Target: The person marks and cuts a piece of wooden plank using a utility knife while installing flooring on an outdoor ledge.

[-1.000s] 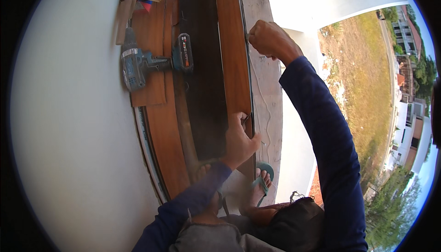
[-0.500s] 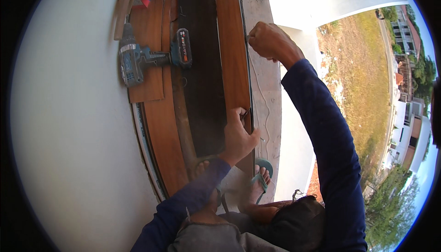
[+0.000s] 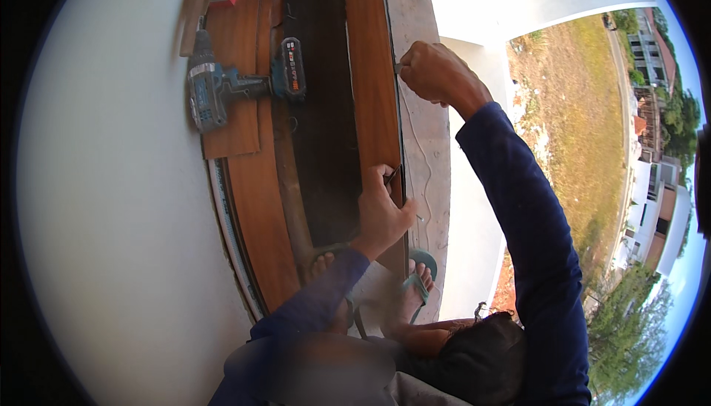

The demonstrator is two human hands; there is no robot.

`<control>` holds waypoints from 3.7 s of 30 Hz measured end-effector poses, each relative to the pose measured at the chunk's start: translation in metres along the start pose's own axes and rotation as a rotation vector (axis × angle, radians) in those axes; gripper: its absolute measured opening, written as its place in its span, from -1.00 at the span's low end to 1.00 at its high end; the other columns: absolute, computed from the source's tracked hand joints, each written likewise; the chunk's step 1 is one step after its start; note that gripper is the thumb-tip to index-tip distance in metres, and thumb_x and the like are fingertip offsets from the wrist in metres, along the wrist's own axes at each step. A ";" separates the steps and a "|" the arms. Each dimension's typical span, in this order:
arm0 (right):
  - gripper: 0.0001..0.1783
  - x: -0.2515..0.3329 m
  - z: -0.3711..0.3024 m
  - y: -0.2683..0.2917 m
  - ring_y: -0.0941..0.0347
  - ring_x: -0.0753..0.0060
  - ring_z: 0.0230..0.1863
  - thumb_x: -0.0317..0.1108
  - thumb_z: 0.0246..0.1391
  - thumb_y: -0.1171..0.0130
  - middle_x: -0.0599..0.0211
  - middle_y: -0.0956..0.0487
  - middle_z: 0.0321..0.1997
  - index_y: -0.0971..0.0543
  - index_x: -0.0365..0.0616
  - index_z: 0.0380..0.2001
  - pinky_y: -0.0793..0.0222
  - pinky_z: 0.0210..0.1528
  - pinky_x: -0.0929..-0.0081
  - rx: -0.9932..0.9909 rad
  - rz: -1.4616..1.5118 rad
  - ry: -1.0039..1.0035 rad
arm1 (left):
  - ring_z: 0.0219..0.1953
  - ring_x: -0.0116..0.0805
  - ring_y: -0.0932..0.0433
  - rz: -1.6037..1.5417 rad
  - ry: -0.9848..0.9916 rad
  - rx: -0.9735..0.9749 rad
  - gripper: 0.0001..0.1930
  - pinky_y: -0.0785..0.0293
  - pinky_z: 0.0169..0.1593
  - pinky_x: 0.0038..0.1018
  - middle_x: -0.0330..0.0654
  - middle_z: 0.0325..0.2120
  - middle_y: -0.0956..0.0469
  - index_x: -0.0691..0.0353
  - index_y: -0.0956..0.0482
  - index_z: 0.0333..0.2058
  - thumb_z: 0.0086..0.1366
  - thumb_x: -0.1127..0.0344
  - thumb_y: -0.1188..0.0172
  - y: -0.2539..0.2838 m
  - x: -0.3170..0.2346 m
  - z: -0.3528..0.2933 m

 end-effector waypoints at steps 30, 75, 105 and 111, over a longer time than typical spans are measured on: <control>-0.72 0.004 -0.035 -0.012 -0.55 -0.27 -0.41 -0.38 0.16 -0.03 -0.22 -0.56 -0.51 -0.59 -0.34 -0.52 -0.48 -0.22 -0.04 -0.229 -0.084 0.143 | -0.29 -0.04 -0.59 -0.027 0.065 0.035 -0.46 -0.53 -0.16 -0.24 0.04 -0.26 -0.49 0.29 -0.33 -0.06 -0.04 0.40 -0.36 -0.001 0.004 -0.001; -0.66 -0.015 -0.033 -0.025 -0.61 0.11 -0.57 -0.33 0.25 0.02 0.01 -0.62 -0.52 -0.70 -0.28 -0.38 -0.58 -0.55 0.27 0.003 -0.062 0.006 | -0.28 -0.25 -0.58 0.020 0.075 0.042 -0.46 -0.53 -0.10 -0.36 -0.04 -0.28 -0.49 0.32 -0.31 -0.06 -0.04 0.44 -0.33 -0.007 0.002 -0.001; -0.73 -0.003 -0.054 -0.026 -0.53 -0.23 -0.33 -0.33 0.15 -0.04 -0.15 -0.55 -0.49 -0.56 -0.27 -0.53 -0.43 -0.20 -0.04 -0.175 -0.083 0.001 | -0.27 -0.17 -0.59 0.010 0.039 0.025 -0.47 -0.54 -0.09 -0.34 -0.01 -0.28 -0.49 0.32 -0.30 -0.08 -0.03 0.44 -0.33 -0.007 0.001 -0.001; -0.71 -0.005 -0.056 -0.027 -0.52 -0.24 -0.35 -0.30 0.17 -0.05 -0.15 -0.55 -0.49 -0.55 -0.28 -0.53 -0.42 -0.22 -0.05 -0.114 -0.103 -0.021 | -0.24 -0.14 -0.61 0.027 0.039 0.020 -0.48 -0.55 -0.06 -0.33 0.01 -0.27 -0.50 0.34 -0.31 -0.08 -0.03 0.45 -0.32 -0.006 -0.001 -0.001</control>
Point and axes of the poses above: each hand's wrist, its own z-axis towards the middle knuckle, its own y-axis out of the back of the hand, x = y × z, the point moved 5 cm from there along z, towards the middle knuckle
